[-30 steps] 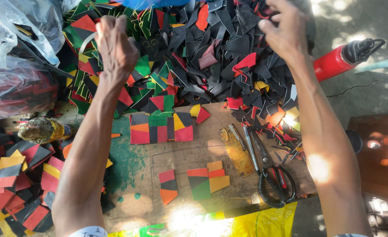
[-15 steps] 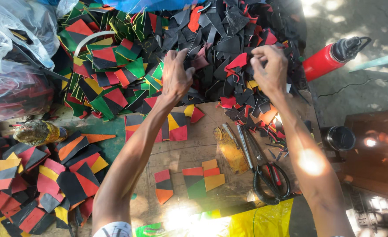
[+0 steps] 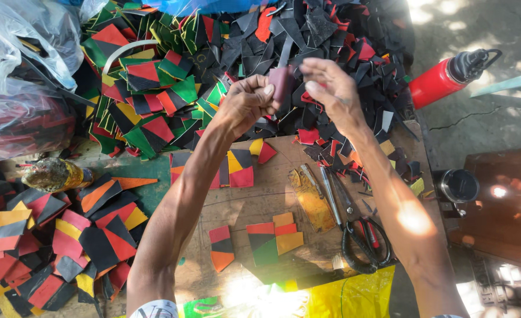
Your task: The person assembles small multi-colored leather pieces into rectangular units on a wooden workbench. They use scissors to trim edges, a wooden block to press and align layers, and a metal ruler to measure and mark pieces. The person repeatedly picks pieces from piles, stacks them, and places finished units aside.
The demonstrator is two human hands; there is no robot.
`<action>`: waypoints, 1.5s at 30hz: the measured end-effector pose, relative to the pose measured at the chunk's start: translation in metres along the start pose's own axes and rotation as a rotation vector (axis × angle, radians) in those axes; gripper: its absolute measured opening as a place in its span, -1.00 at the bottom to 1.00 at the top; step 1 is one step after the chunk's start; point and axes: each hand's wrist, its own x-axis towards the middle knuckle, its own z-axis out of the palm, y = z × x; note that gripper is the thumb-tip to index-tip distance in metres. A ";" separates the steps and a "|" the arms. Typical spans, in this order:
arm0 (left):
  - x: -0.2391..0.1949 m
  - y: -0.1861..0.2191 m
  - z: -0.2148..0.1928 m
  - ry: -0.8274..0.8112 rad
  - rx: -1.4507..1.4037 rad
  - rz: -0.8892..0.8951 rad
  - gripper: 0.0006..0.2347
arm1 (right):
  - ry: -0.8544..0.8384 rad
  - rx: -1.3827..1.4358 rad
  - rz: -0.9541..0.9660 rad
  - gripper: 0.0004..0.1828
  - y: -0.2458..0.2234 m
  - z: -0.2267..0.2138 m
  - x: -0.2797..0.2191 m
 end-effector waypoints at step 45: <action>-0.088 0.022 -0.012 0.477 0.407 0.293 -0.85 | 0.121 -1.014 -0.403 -0.46 0.015 -0.035 0.059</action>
